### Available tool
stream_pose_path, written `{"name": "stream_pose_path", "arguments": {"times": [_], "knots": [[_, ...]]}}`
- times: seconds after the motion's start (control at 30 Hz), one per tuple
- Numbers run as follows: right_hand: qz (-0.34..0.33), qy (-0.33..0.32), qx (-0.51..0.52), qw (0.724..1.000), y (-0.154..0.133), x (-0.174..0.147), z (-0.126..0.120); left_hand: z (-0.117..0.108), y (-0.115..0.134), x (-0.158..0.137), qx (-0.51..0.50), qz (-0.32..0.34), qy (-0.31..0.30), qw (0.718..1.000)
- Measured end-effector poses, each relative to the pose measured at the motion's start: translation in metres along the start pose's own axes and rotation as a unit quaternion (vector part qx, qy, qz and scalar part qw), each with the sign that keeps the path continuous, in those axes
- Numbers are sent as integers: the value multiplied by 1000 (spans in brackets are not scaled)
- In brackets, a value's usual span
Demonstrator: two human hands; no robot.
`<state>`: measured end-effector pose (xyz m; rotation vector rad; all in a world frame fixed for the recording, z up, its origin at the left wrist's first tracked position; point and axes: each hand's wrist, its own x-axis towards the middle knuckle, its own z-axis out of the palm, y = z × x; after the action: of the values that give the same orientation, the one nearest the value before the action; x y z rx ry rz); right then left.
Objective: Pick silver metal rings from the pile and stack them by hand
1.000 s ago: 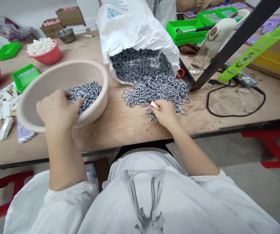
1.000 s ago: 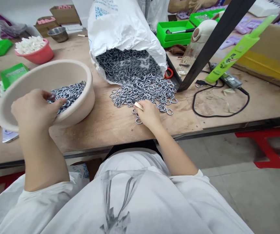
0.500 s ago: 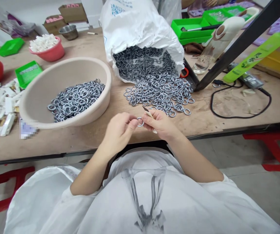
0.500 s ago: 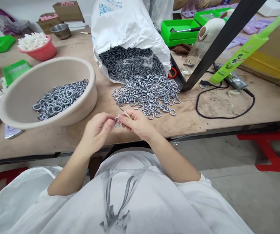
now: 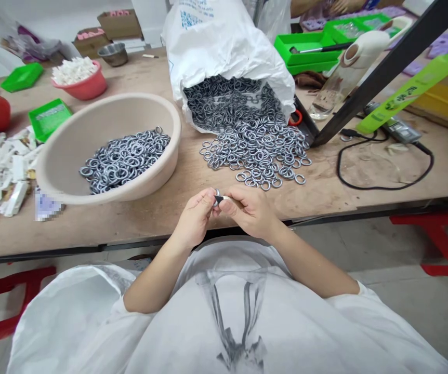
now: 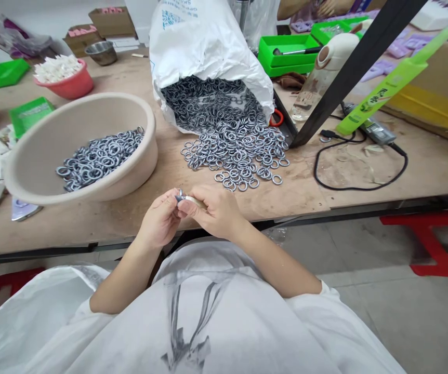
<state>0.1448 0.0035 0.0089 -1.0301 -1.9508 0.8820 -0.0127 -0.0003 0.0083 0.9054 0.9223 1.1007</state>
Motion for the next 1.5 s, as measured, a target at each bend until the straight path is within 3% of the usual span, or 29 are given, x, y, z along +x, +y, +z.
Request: {"name": "stream_pose_path", "arguments": {"times": [0.2, 0.4, 0.5, 0.6, 0.7, 0.8, 0.87, 0.93, 1.0, 1.07, 1.17, 1.27, 1.37, 1.5], "knots": [[-4, 1, -35, 999, 1, -1, 2, 0, -3, -1, -11, -9, -10, 1000], [90, 75, -108, 987, 32, 12, -11, -9, -7, -9, 72, 35, -136, 987], [158, 89, -255, 950, 47, 21, -22, -15, -10, -6, 70, 50, -104, 991], [206, 44, -395, 894, 55, 27, -24, -21, -14, 1, 55, 30, -72, 995], [219, 14, -427, 877, 58, 30, -21, -26, -18, 8, 14, -1, -49, 999], [195, 34, -351, 915, 58, 31, -20, -28, -19, 13, -38, -46, -13, 998], [167, 49, -196, 965, 53, 30, -19, -26, -18, 14, -63, -76, 3, 995], [144, 47, 22, 988, 45, 28, -15, -20, -20, 14, -80, -86, 12, 993], [138, 18, 211, 968, 36, 24, -8, -12, -22, 13, -89, -77, 13, 993], [148, -12, 317, 937, 27, 21, 2, -4, -26, 11, -84, -63, 10, 994], [151, 10, 340, 928, 23, 16, 13, 0, -30, 10, -51, -30, 13, 998], [122, 73, 244, 959, 23, 13, 16, -4, -30, 10, 2, 18, 19, 1000], [99, 80, 187, 974, 24, 11, 16, -9, -29, 8, 46, 63, 6, 997], [110, 75, 264, 955, 23, 10, 27, -8, -31, 5, 49, 21, -43, 998]]}}
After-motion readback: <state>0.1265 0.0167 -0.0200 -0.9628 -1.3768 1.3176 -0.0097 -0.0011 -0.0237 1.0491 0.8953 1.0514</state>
